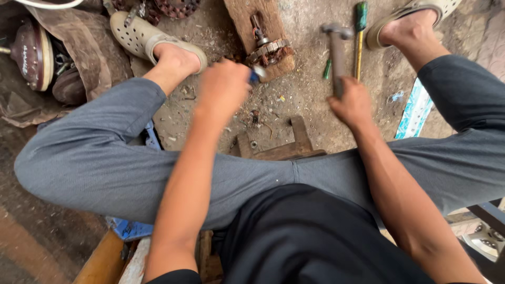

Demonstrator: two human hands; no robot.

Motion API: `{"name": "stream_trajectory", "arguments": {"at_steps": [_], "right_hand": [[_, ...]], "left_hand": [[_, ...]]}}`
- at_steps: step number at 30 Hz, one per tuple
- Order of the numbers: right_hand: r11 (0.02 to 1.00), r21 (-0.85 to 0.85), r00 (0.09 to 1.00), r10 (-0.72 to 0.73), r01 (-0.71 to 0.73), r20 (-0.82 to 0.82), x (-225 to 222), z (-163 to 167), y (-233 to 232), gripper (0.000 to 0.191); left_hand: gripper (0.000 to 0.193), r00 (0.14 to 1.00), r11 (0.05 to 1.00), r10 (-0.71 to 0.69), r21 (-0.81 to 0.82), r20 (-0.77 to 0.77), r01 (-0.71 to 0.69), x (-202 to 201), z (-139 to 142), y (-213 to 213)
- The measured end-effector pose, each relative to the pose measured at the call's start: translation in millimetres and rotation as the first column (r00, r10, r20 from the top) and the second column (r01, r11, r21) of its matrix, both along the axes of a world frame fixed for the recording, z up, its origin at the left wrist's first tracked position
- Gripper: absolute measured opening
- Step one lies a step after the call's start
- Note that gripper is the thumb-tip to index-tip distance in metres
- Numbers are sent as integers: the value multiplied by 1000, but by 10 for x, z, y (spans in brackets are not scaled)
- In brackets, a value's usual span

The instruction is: The person sits on the floor and uses a hammer and a chisel to repeatedly strike and pry at a small metal component resting on a wooden block. The person frequently repositions the component and the tools while working.

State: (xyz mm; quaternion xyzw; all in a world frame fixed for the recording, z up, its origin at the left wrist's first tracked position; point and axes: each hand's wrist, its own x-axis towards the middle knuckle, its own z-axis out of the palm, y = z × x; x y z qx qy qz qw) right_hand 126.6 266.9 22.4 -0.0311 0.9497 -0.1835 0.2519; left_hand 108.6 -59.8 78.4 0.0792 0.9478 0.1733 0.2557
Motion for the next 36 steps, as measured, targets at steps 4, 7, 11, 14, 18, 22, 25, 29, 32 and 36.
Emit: {"name": "stream_trajectory", "arguments": {"at_steps": [4, 7, 11, 14, 18, 22, 25, 29, 32, 36], "right_hand": [[849, -514, 991, 137, -121, -7, 88, 157, -280, 65], [896, -442, 922, 201, -36, 331, 99, 322, -436, 47], [889, -457, 895, 174, 37, 411, 46, 485, -507, 36], [919, -394, 911, 146, 20, 387, 23, 554, -492, 26], [961, -264, 984, 122, -84, 129, -14, 637, -375, 26], [986, -161, 979, -6, 39, 203, -78, 715, -281, 30], [986, -162, 970, 10, 30, 244, -96, 755, -297, 31], [965, -262, 973, 31, 31, 231, -90, 791, -340, 30], [964, -261, 971, 9, 55, 238, -108, 810, -334, 29], [960, -272, 965, 11, 63, 262, -115, 812, -326, 29]], "left_hand": [[13, 975, 953, -199, 212, -103, 217, 196, -387, 615], [12, 969, 914, -202, 328, -145, 240, 378, -552, 785], [9, 974, 900, -206, 373, -95, 227, 437, -598, 800], [14, 958, 884, -239, 374, -157, 281, 374, -513, 800], [26, 972, 968, -169, 214, 162, 132, 228, -481, 536], [33, 979, 993, 104, 36, 176, -112, 12, -906, -45], [58, 972, 942, 234, 243, 19, -232, -5, -1424, -131], [52, 916, 848, 399, 394, -31, -356, 161, -1868, 109], [41, 927, 881, 364, 291, 86, -373, 133, -1886, 149], [26, 982, 996, 54, 54, 179, -64, -268, -1694, 153]]}}
